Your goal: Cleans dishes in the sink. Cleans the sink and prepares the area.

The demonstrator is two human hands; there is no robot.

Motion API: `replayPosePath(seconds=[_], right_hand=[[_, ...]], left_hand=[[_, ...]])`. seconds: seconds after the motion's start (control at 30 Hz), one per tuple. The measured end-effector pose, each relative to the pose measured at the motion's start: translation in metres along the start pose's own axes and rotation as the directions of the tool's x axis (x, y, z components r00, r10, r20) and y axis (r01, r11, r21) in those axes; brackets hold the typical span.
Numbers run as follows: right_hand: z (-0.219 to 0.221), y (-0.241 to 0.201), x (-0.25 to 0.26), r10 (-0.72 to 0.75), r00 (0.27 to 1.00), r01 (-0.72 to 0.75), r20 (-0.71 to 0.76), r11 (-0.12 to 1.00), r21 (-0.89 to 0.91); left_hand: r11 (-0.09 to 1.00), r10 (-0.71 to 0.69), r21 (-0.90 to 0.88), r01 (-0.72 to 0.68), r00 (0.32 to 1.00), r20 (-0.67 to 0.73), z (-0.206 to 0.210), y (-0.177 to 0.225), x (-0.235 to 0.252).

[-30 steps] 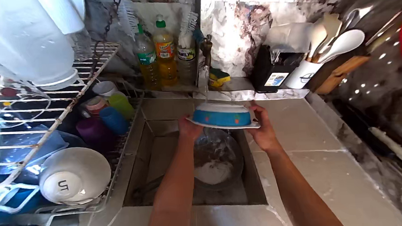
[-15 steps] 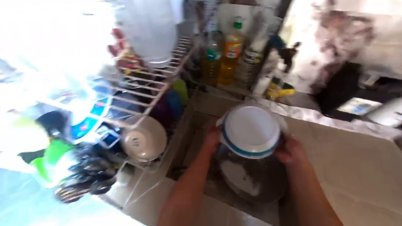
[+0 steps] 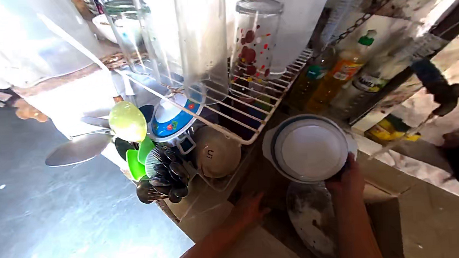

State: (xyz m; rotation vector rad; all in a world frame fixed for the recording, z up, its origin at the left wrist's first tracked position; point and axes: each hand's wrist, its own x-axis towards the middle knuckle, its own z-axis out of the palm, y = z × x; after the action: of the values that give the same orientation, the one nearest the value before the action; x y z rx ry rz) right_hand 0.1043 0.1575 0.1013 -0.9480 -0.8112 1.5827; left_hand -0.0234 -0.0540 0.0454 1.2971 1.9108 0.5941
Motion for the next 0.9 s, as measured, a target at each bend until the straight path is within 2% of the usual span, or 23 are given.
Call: replayPosePath(seconds=[0.13,0.37,0.5,0.7,0.83,0.9], right_hand=[[0.051,0.012,-0.028,0.236,0.971,-0.239,0.044,0.963,0.123],[0.110,0.036,-0.070,0.354,0.921,-0.366,0.163,0.930,0.044],[0.131,0.054,-0.078,0.333,0.926,-0.335,0.180,0.942,-0.018],[0.153,0.060,-0.078,0.300,0.912,-0.282,0.279,0.954,-0.103],[0.128,0.051,-0.073,0.293,0.906,-0.260,0.305,0.955,-0.145],[0.111,0.042,-0.078,0.302,0.917,-0.273,0.261,0.951,-0.142]], left_hand=[[0.998,0.036,-0.044,-0.037,0.999,-0.029,0.004,-0.012,-0.006],[0.995,0.077,-0.067,-0.080,0.996,-0.038,0.007,-0.016,-0.006],[0.988,0.114,-0.104,-0.118,0.992,-0.044,0.004,-0.018,-0.008],[0.977,0.149,-0.147,-0.158,0.986,-0.071,0.004,-0.021,-0.009],[0.975,0.157,-0.151,-0.165,0.986,-0.059,0.004,-0.024,-0.010],[0.974,0.158,-0.155,-0.165,0.986,-0.060,0.004,-0.024,-0.010]])
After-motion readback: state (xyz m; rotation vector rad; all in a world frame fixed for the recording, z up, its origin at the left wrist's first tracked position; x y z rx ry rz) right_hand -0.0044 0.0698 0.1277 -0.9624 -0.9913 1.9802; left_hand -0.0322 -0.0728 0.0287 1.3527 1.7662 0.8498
